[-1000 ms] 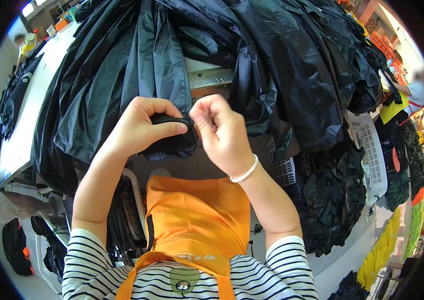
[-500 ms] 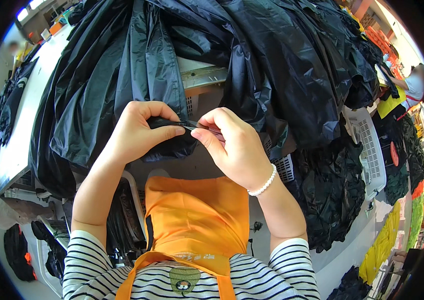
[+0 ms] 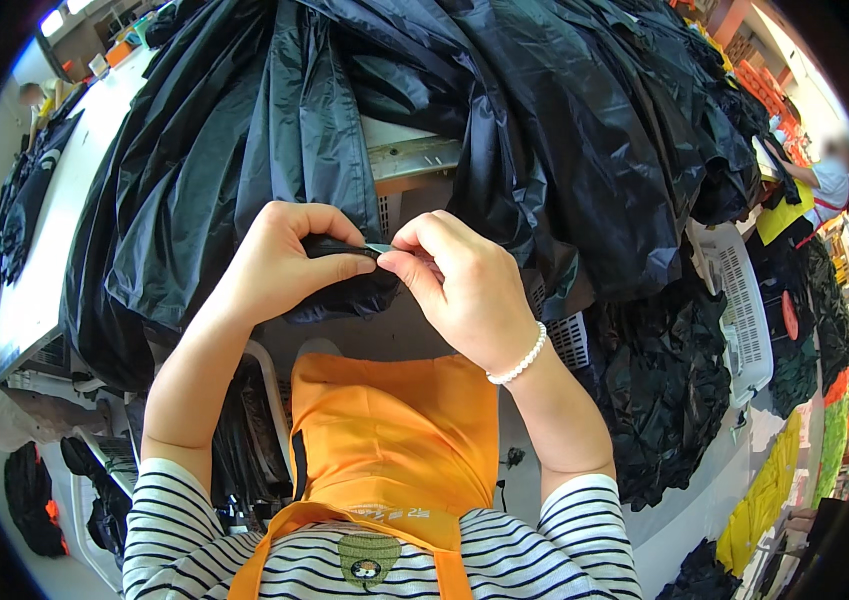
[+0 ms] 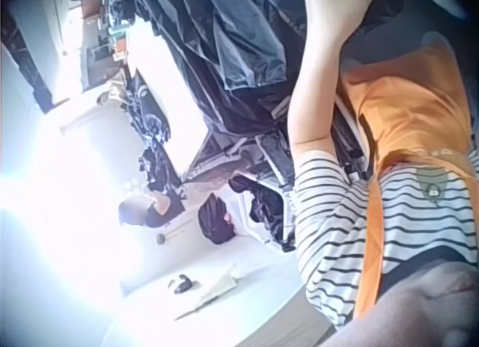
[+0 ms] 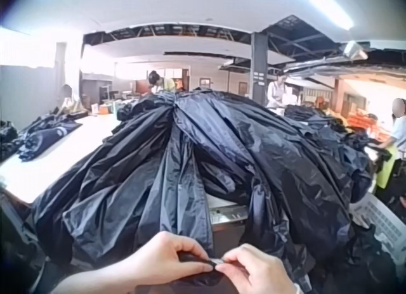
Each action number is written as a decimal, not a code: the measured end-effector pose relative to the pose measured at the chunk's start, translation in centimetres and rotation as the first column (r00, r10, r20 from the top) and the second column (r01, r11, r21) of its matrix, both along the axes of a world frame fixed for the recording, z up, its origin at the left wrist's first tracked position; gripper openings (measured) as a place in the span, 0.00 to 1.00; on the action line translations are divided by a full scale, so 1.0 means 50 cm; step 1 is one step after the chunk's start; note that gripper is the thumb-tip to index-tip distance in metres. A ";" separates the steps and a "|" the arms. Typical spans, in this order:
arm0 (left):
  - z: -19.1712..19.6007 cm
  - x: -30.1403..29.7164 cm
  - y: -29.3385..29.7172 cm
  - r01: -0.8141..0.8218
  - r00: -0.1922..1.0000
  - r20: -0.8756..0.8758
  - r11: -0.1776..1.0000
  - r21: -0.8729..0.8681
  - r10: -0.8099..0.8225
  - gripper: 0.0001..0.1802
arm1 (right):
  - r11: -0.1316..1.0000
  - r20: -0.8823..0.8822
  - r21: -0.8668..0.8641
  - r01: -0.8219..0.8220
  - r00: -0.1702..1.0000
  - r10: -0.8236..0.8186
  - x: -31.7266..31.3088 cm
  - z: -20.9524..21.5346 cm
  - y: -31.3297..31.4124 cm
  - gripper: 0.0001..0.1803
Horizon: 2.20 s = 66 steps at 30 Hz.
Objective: The person inspects multiple black garments by hand, unfolding them, checking seams and hems, and turning them over. The person handles each item individually, then places it back on the pile.
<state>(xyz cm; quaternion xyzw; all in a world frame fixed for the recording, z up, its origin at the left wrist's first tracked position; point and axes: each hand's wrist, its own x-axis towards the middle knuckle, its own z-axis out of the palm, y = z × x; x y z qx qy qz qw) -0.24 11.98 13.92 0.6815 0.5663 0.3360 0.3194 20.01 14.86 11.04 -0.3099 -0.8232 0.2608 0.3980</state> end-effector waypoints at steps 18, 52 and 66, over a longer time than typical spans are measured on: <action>-0.007 0.010 -0.013 -0.008 0.999 0.052 0.995 0.103 0.003 0.08 | 0.986 -0.057 -0.134 -0.099 0.994 0.092 0.009 0.005 -0.009 0.10; -0.035 -0.715 -0.149 -0.347 0.346 -0.682 0.763 0.545 0.644 0.03 | 0.824 0.300 0.265 0.501 0.769 -0.564 0.108 -0.129 0.171 0.36; 0.052 -0.690 -0.100 -0.742 -0.126 -0.722 0.418 0.524 0.681 0.19 | 0.573 0.098 0.680 0.458 0.717 -0.690 0.280 0.038 0.340 0.14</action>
